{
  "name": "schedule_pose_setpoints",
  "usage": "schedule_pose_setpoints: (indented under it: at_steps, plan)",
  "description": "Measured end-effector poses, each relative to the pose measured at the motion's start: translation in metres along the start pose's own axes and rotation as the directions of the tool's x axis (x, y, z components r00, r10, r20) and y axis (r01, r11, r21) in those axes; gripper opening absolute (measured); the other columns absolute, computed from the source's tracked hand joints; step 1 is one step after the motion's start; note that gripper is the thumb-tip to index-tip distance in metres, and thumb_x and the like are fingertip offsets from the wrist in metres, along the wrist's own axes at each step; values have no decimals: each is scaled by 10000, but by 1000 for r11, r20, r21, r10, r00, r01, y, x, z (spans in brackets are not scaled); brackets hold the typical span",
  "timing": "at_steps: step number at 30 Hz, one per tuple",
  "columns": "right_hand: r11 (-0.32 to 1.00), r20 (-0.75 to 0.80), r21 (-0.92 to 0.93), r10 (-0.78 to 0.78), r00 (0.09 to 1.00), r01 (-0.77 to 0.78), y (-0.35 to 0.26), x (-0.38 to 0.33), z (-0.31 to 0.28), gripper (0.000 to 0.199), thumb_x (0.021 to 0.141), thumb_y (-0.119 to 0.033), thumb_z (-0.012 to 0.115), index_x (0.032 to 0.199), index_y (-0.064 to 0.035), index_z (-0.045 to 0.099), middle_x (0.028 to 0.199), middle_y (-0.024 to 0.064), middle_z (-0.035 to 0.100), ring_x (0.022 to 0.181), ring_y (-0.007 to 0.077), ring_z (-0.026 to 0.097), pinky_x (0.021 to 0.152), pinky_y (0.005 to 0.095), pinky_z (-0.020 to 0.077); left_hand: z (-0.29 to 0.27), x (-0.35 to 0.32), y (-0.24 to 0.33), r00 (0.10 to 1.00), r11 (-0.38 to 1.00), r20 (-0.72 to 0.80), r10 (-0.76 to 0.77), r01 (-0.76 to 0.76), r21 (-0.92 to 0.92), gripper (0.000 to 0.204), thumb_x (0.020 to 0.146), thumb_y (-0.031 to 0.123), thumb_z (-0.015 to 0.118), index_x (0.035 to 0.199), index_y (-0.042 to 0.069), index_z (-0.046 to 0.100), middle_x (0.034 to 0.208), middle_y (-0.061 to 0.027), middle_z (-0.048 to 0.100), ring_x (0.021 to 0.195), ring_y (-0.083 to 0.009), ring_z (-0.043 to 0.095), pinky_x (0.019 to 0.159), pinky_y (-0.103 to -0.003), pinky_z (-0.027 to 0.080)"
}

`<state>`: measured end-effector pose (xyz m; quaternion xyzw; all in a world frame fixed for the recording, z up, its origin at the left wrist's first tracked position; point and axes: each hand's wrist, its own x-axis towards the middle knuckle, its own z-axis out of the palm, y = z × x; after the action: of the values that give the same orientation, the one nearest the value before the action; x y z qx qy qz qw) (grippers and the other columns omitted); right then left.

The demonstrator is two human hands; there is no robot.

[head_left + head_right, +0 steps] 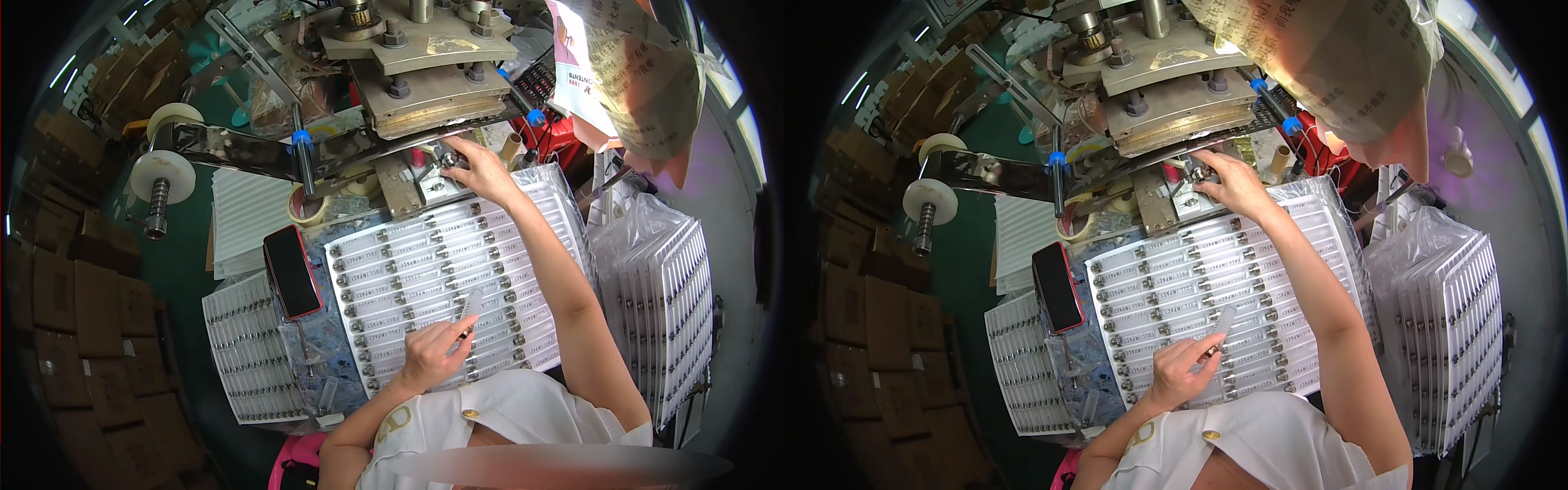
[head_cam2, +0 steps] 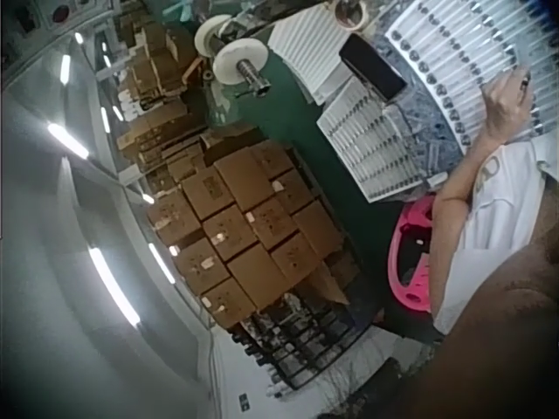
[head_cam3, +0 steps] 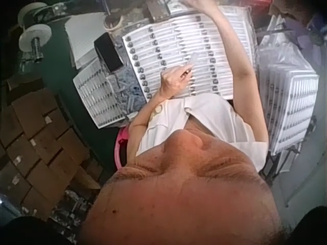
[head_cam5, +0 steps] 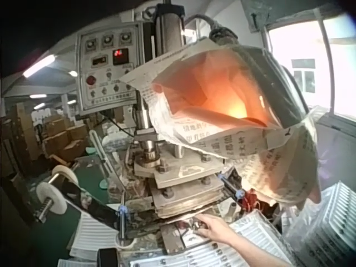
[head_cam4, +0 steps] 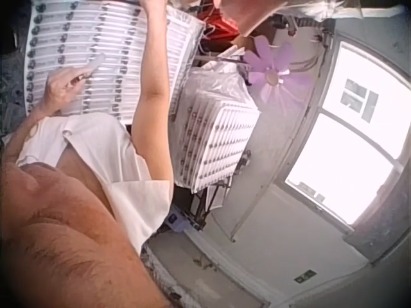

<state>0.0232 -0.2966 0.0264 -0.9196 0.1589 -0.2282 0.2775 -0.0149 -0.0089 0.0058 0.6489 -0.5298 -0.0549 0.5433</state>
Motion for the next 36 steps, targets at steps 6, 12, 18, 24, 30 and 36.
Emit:
schedule_pose_setpoints:
  at_steps: [6, 12, 18, 24, 30, 36]
  plan:
    - [1000, 4, 13, 7, 1000, -7, -2, 0, 0, 543, 775, -236, 737, 1267, -122, 540, 1238, 137, 595, 1100, 331, 579, 921, 397, 473, -1, -1, -1, 1000, 1000, 3, 4, -4, -2, 294, 747, 30, 707, 1038, 73, 695, 626, -51, 599, 498, -181, 559, 467, -287, 440]
    - [1000, 3, 13, 9, 1000, -9, -1, 0, 1, 545, 770, -223, 741, 1265, -115, 542, 1229, 134, 601, 1098, 326, 579, 916, 393, 473, -1, -1, -1, 1000, 1000, -1, 5, -5, -12, 313, 745, 27, 705, 1054, 77, 690, 632, -48, 594, 508, -183, 559, 471, -290, 441]
    - [1000, 2, 12, 3, 1000, -3, -2, 0, 0, 549, 767, -219, 742, 1266, -111, 542, 1211, 134, 608, 1090, 328, 580, 915, 396, 470, -1, -2, -1, 1000, 1000, 3, -1, 1, -6, 335, 733, 19, 699, 1059, 97, 692, 652, -42, 596, 533, -186, 570, 487, -295, 451]
    - [1000, 12, 15, 16, 1000, -16, -5, 1, -2, 550, 769, -219, 740, 1271, -119, 540, 1206, 135, 610, 1095, 327, 578, 921, 395, 467, -1, 0, 1, 1000, 999, -8, -21, 20, -29, 347, 717, 4, 695, 1052, 93, 694, 681, -48, 600, 554, -193, 576, 499, -294, 459]
    - [1000, 30, 15, 16, 999, -17, -4, 2, -2, 551, 772, -220, 738, 1276, -120, 538, 1217, 135, 605, 1105, 326, 574, 922, 392, 467, -1, -2, 1, 1000, 999, -5, -28, 28, -31, 356, 709, -6, 692, 1049, 99, 698, 694, -48, 595, 560, -191, 577, 499, -294, 460]
    - [1000, 21, 3, 12, 1000, -12, -5, 1, 1, 571, 776, -229, 740, 1290, -102, 525, 1226, 147, 600, 1105, 323, 579, 911, 386, 470, -2, -3, 0, 999, 998, -12, -34, 33, -57, 361, 710, -17, 695, 1051, 100, 700, 710, -47, 607, 560, -184, 575, 496, -293, 456]
